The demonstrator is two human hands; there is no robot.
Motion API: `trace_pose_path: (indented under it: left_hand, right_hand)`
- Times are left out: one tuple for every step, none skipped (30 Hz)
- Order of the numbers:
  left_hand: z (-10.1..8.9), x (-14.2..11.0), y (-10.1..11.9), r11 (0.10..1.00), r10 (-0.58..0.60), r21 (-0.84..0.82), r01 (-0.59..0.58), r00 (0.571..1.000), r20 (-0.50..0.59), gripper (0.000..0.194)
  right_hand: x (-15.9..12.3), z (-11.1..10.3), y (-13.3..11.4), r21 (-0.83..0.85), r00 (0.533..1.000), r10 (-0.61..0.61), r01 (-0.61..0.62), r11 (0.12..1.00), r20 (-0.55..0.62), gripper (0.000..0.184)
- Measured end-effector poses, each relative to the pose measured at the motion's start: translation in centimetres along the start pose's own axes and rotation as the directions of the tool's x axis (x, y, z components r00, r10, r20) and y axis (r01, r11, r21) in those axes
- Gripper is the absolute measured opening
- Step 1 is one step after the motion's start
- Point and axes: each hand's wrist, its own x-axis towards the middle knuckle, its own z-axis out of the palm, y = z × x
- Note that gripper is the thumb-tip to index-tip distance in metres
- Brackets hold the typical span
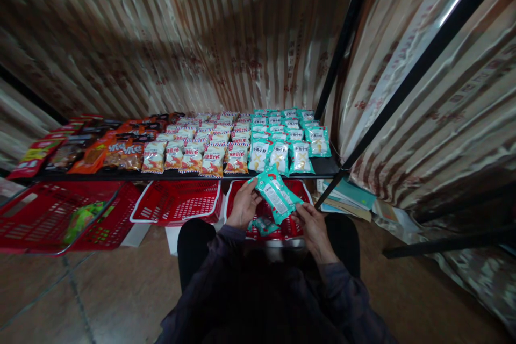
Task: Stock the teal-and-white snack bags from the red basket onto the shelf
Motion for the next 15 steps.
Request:
trace_pose_path:
  left_hand:
    - [0.09, -0.02, 0.0, 1.0, 0.006, 0.004, -0.006, 1.0, -0.004, 0.021]
    - [0.18, -0.02, -0.01, 1.0, 0.011, 0.008, -0.011, 1.0, -0.006, 0.021]
    - [0.26, -0.02, -0.02, 1.0, 0.012, 0.013, -0.012, 1.0, -0.006, 0.02]
    - [0.33, -0.02, -0.03, 1.0, 0.012, 0.017, -0.012, 1.0, -0.008, 0.02]
    - [0.38, -0.01, -0.05, 1.0, 0.01, 0.018, -0.01, 1.0, -0.01, 0.02]
    - [0.42, 0.01, -0.07, 1.0, 0.006, 0.016, -0.006, 1.0, -0.016, 0.019]
    - [0.45, 0.03, -0.1, 1.0, 0.002, 0.013, -0.002, 1.0, -0.023, 0.019]
    - [0.47, 0.07, -0.14, 1.0, -0.002, 0.01, 0.002, 1.0, -0.031, 0.019]
    - [0.49, 0.12, -0.18, 1.0, -0.004, 0.01, 0.005, 0.999, -0.036, 0.02]
    - [0.51, 0.17, -0.22, 1.0, -0.004, 0.013, 0.005, 0.999, -0.037, 0.02]
    - [0.54, 0.23, -0.27, 1.0, -0.001, 0.021, 0.002, 1.0, -0.03, 0.021]
    - [0.57, 0.29, -0.32, 1.0, 0.006, 0.031, -0.005, 1.0, -0.022, 0.021]
    - [0.62, 0.35, -0.38, 0.999, 0.014, 0.039, -0.014, 1.0, -0.014, 0.022]
    - [0.68, 0.39, -0.43, 0.999, 0.022, 0.046, -0.022, 1.0, -0.009, 0.022]
    - [0.75, 0.42, -0.48, 0.998, 0.029, 0.05, -0.029, 1.0, -0.01, 0.022]
  right_hand:
    - [-0.03, 0.01, 0.01, 0.003, 1.0, 0.002, -0.002, 1.0, -0.001, 0.04]
    - [-0.05, 0.02, 0.02, 0.006, 1.0, 0.004, -0.004, 1.0, -0.004, 0.04]
    - [-0.06, 0.01, 0.04, 0.009, 1.0, 0.004, -0.004, 1.0, -0.007, 0.04]
    - [-0.06, -0.01, 0.06, 0.011, 1.0, 0.005, -0.005, 1.0, -0.007, 0.04]
    - [-0.06, -0.05, 0.08, 0.013, 1.0, 0.004, -0.004, 1.0, -0.007, 0.04]
    - [-0.04, -0.11, 0.12, 0.015, 1.0, 0.004, -0.003, 1.0, -0.006, 0.04]
    - [-0.02, -0.18, 0.15, 0.019, 1.0, 0.004, -0.004, 1.0, -0.006, 0.04]
    - [0.01, -0.28, 0.2, 0.021, 1.0, 0.006, -0.005, 1.0, -0.006, 0.04]
    - [0.04, -0.39, 0.24, 0.021, 1.0, 0.007, -0.007, 1.0, -0.007, 0.04]
    - [0.08, -0.5, 0.29, 0.019, 1.0, 0.008, -0.008, 1.0, -0.005, 0.04]
    - [0.11, -0.6, 0.33, 0.016, 1.0, 0.007, -0.007, 1.0, -0.001, 0.04]
    - [0.14, -0.69, 0.35, 0.011, 1.0, 0.003, -0.003, 1.0, 0.005, 0.04]
    - [0.15, -0.76, 0.36, 0.009, 1.0, -0.004, 0.004, 1.0, 0.012, 0.04]
    - [0.16, -0.81, 0.34, 0.011, 1.0, -0.009, 0.009, 1.0, 0.015, 0.04]
    - [0.16, -0.83, 0.3, 0.016, 1.0, -0.014, 0.014, 1.0, 0.015, 0.04]
